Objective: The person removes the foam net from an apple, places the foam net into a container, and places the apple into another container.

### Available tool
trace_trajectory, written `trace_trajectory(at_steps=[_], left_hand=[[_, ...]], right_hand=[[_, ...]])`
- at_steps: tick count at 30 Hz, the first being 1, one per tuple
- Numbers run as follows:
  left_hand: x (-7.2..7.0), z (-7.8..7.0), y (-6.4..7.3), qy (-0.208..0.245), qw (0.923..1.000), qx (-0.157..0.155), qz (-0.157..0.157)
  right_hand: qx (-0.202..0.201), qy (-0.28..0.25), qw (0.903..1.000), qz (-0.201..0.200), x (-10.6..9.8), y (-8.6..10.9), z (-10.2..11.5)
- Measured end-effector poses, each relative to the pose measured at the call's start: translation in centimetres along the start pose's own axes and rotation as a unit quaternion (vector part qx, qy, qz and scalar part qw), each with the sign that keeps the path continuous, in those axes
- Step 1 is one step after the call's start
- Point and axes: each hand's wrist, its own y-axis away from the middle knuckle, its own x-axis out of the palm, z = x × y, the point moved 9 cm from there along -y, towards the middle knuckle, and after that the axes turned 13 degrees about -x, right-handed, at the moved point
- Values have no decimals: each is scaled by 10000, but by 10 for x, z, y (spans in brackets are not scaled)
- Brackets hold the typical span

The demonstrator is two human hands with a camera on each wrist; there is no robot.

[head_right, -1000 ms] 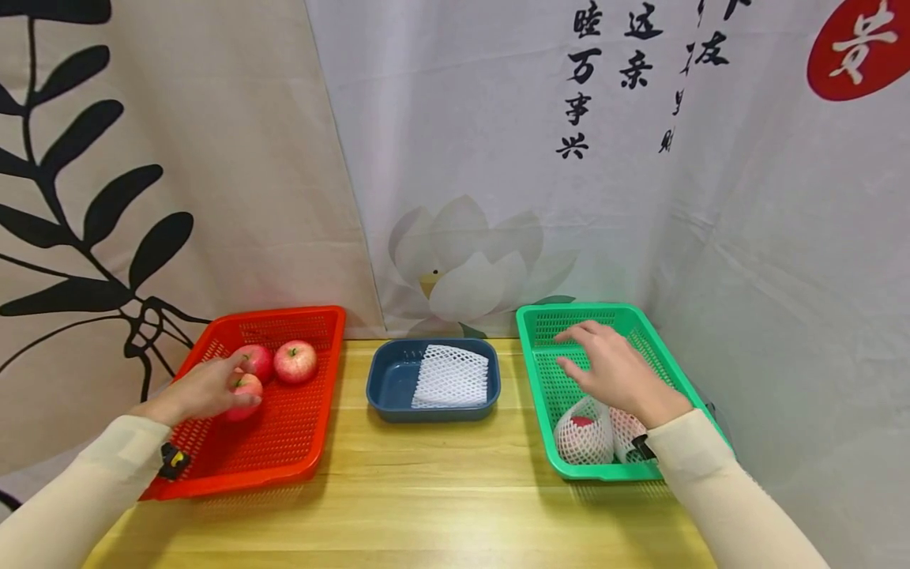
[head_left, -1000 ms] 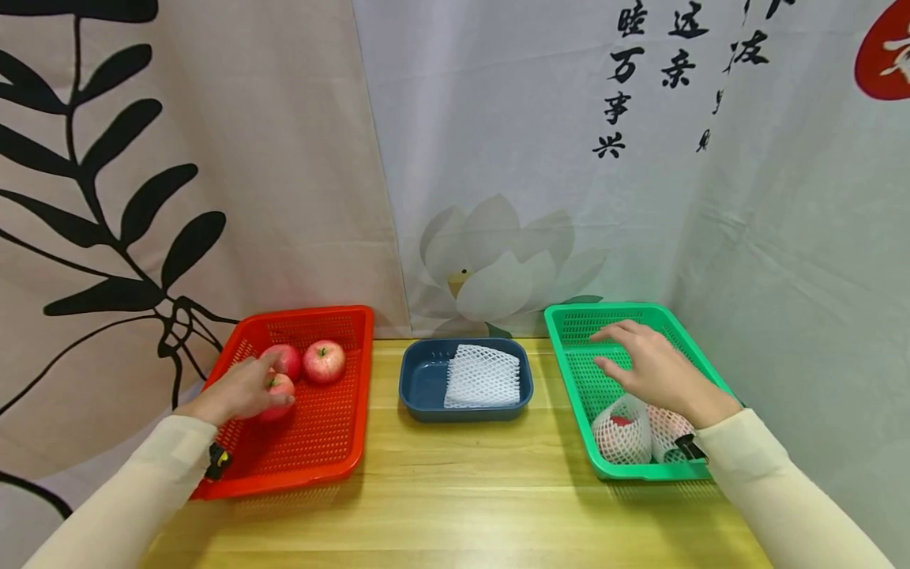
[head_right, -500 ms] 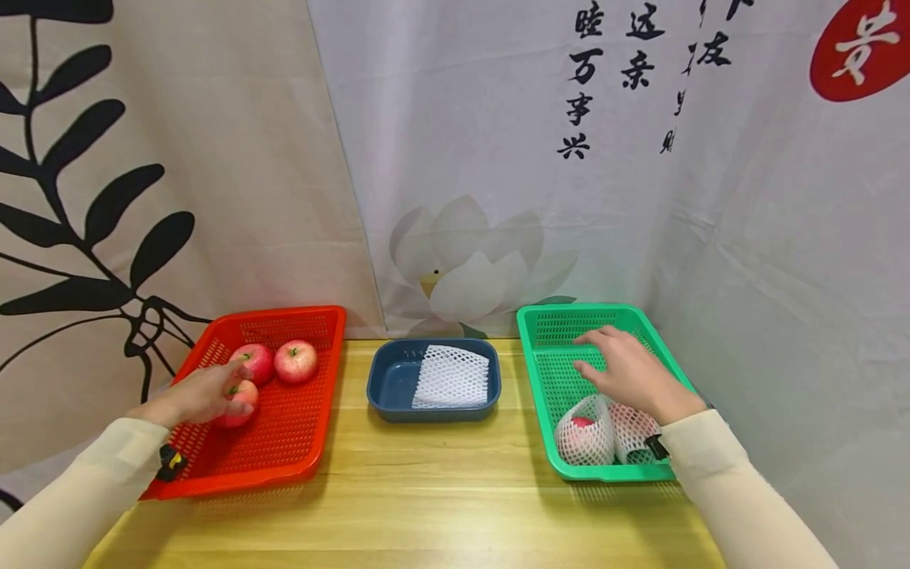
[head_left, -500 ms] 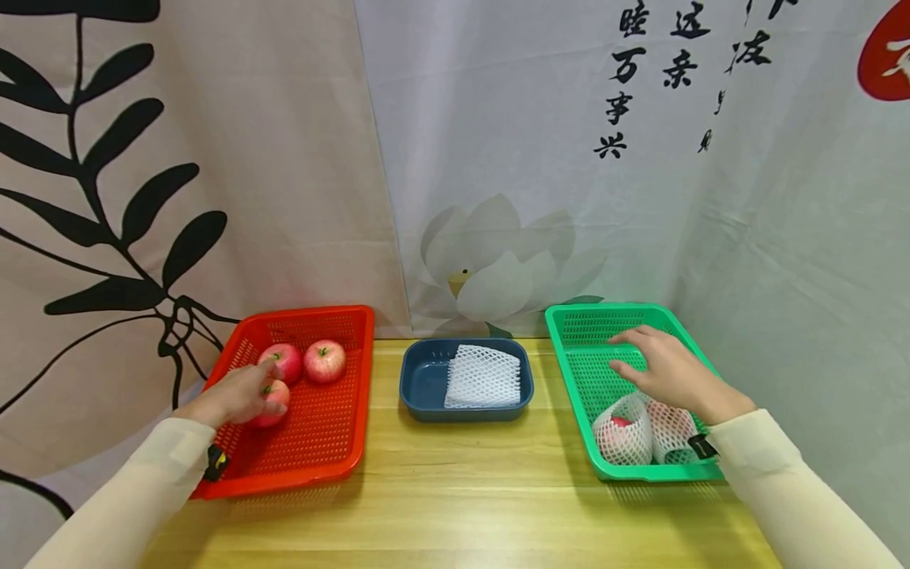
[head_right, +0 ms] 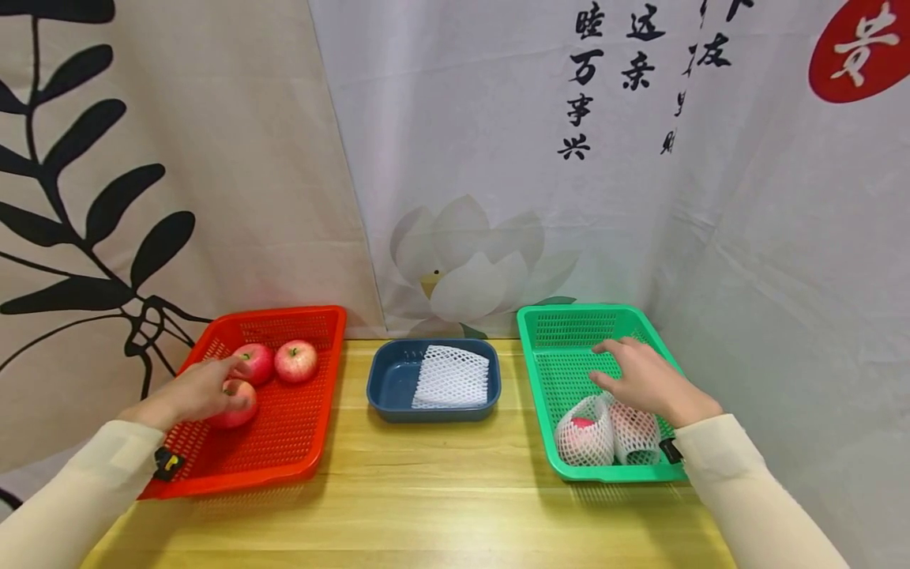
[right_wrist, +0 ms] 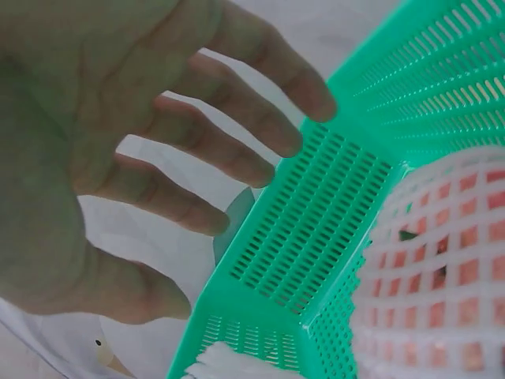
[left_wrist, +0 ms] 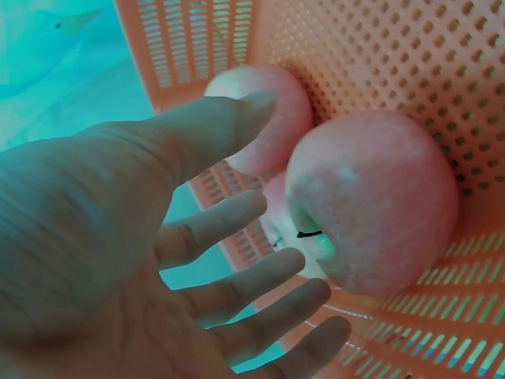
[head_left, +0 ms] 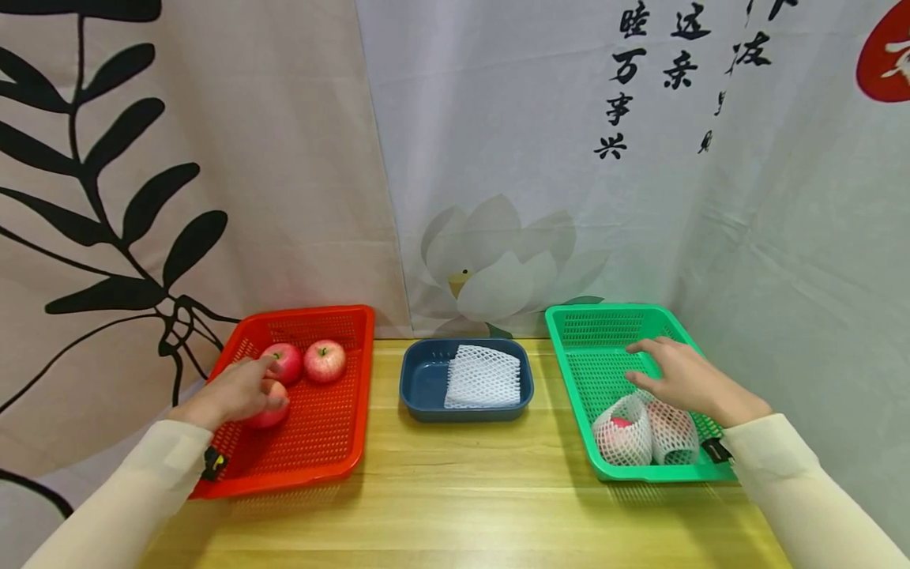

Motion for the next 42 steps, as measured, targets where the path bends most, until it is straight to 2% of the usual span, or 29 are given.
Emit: trace_trajectory(at_steps=[6,11,15,21,25,31,34,42], left_hand=[[-6,-12,9,184,9997,92,-158],[-12,-26,14,-31,9984,203,-530],[-15,-38,19,3,9971,202,-727],[-20,-62,32,268,9936,287,-1057],[-21,-80,41,423,9899,548,-1239],[-18,-108,57,510,9816,984,-1554],[-13,-121,63,554,9800,1083,-1573],[-1,-157,76,567,9772,1235,-1632]], right_hand=[[95,-48,9996,249,3,6,-7],[158,-123,9986,479,7,9,-14],[162,-139,9973,697,12,11,-16],[251,-243,9935,1080,17,14,-19],[358,-316,9891,1392,21,16,-22],[474,-416,9830,1727,30,17,-25],[471,-436,9813,1812,34,18,-25],[1046,-1001,9701,1950,46,27,-32]])
